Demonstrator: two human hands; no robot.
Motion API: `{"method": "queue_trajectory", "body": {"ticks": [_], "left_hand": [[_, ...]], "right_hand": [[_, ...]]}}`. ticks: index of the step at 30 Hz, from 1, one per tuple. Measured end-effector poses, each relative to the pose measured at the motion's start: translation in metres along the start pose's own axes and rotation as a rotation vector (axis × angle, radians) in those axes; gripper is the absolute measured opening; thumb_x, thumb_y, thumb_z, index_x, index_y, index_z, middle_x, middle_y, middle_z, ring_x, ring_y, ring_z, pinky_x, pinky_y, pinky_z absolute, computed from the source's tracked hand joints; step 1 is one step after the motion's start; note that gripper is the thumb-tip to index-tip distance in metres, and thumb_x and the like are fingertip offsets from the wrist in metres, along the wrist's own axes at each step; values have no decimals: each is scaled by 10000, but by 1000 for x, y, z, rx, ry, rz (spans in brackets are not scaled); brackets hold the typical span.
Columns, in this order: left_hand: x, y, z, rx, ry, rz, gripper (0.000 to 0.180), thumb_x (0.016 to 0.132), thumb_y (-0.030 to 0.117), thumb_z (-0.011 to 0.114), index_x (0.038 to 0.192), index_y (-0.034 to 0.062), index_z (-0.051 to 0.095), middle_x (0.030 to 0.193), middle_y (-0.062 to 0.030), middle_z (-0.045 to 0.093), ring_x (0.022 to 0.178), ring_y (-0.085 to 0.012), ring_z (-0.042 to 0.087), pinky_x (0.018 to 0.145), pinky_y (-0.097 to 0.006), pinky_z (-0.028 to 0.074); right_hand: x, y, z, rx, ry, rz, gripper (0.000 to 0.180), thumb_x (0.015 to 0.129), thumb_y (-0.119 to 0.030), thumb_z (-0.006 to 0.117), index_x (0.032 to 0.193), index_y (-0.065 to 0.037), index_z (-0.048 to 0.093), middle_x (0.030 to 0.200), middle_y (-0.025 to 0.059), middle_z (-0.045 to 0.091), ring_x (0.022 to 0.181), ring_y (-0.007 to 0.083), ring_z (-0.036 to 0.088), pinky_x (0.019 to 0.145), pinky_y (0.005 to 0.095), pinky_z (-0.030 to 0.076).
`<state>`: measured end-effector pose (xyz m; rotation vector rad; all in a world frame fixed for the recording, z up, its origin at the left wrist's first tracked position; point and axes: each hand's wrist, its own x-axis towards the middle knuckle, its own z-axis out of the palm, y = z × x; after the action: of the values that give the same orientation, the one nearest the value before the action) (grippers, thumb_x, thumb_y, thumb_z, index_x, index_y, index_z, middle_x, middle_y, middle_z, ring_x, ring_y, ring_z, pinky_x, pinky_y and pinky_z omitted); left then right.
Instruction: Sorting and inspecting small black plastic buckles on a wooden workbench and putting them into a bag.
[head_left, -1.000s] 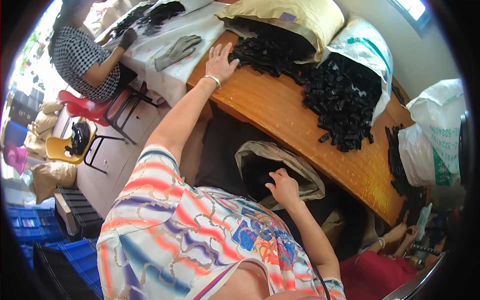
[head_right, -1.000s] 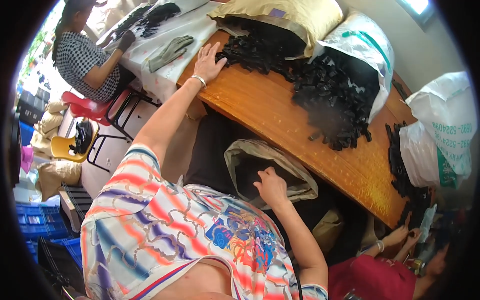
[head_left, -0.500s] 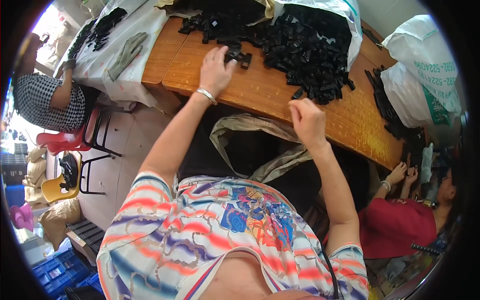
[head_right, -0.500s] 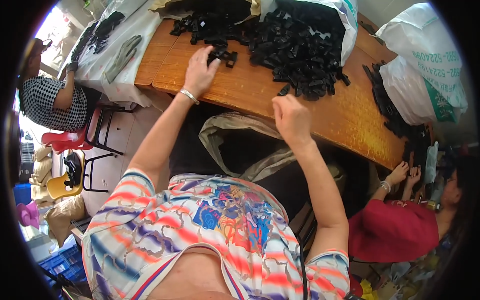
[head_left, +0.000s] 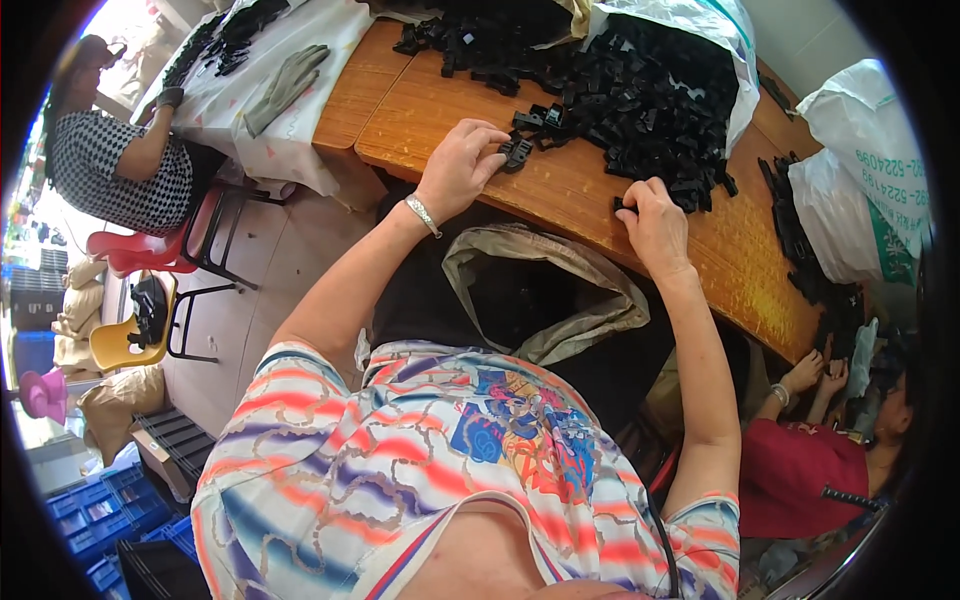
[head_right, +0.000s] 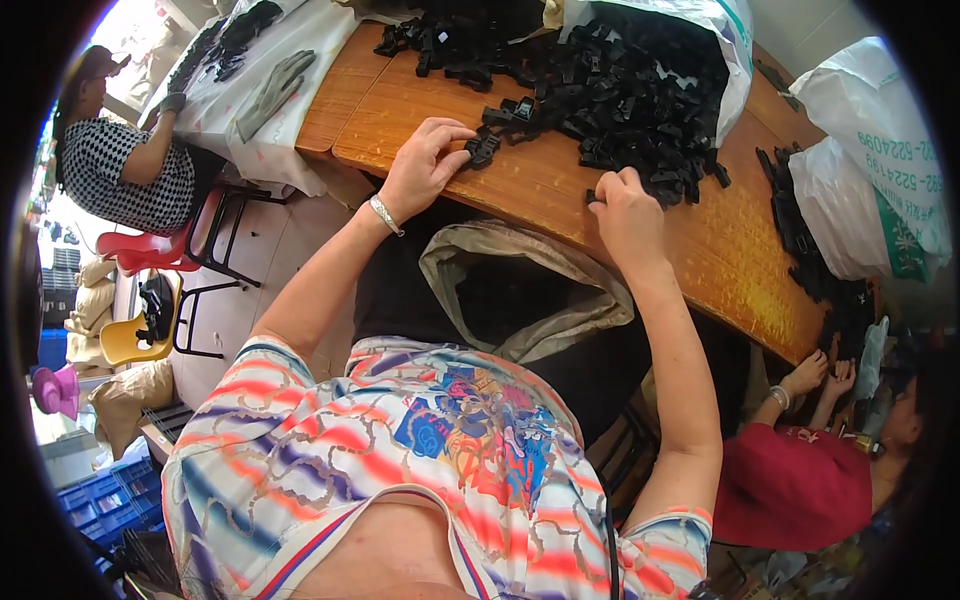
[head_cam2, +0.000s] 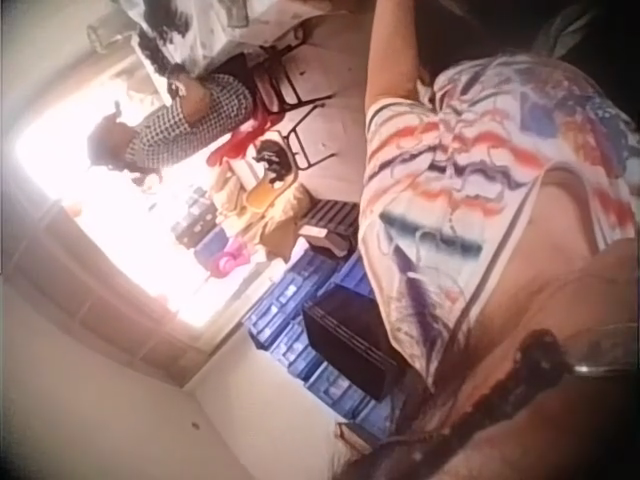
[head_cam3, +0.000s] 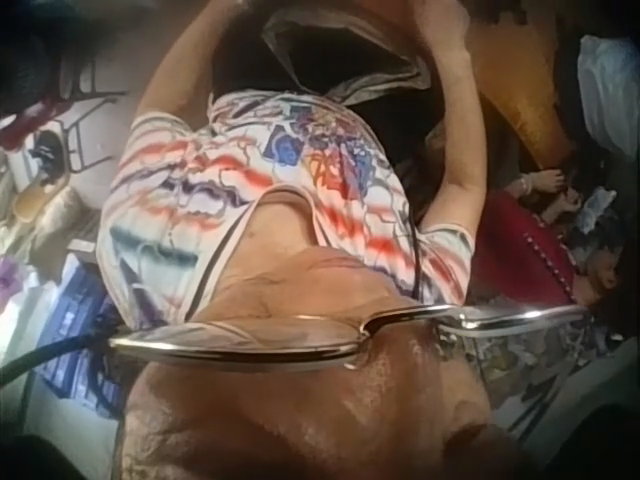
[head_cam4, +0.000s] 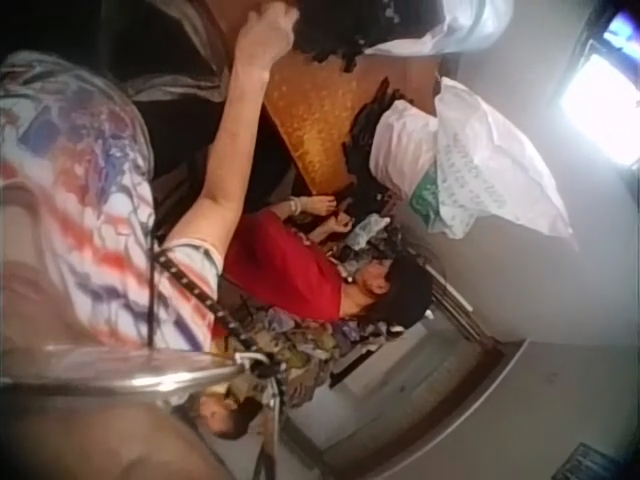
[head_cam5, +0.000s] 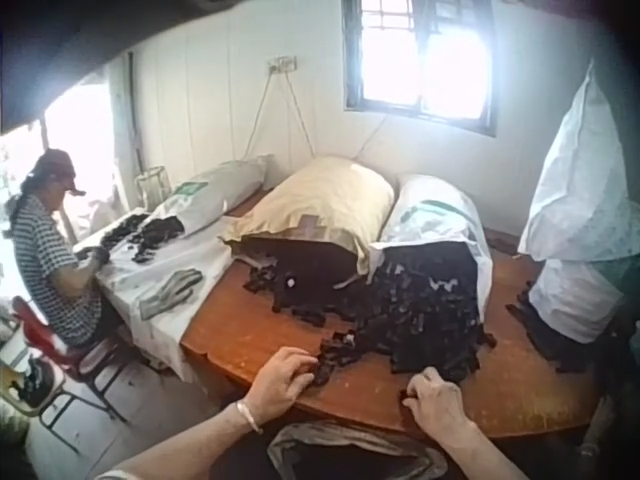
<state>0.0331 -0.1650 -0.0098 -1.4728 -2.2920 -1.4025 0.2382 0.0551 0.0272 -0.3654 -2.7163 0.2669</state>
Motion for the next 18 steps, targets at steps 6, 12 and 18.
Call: {"method": "queue_trajectory", "body": {"ticks": [6, 12, 18], "left_hand": [[7, 7, 10, 95, -78, 12, 279, 823, 113, 707, 1090, 49, 657, 1011, -121, 607, 922, -292, 609, 814, -373, 513], [6, 23, 18, 126, -96, -18, 362, 791, 142, 733, 1132, 46, 654, 961, -119, 591, 834, -288, 617, 761, -364, 515], [1, 29, 12, 164, -193, 96, 360, 807, 36, 656, 1166, 21, 644, 1007, -130, 578, 941, -302, 601, 818, -378, 508]], "right_hand": [[-6, -14, 5, 155, -33, 22, 219, 782, -72, 747, 893, -54, 559, 924, 129, 612, 790, 378, 633, 655, 444, 511], [6, -62, 25, 270, 1, -72, 308, 810, -62, 713, 1109, -70, 638, 1000, 136, 638, 857, 341, 658, 730, 402, 540], [29, -66, 41, 99, -59, -126, 272, 839, -90, 676, 1111, -98, 664, 946, 146, 588, 781, 354, 662, 692, 431, 549]]}}
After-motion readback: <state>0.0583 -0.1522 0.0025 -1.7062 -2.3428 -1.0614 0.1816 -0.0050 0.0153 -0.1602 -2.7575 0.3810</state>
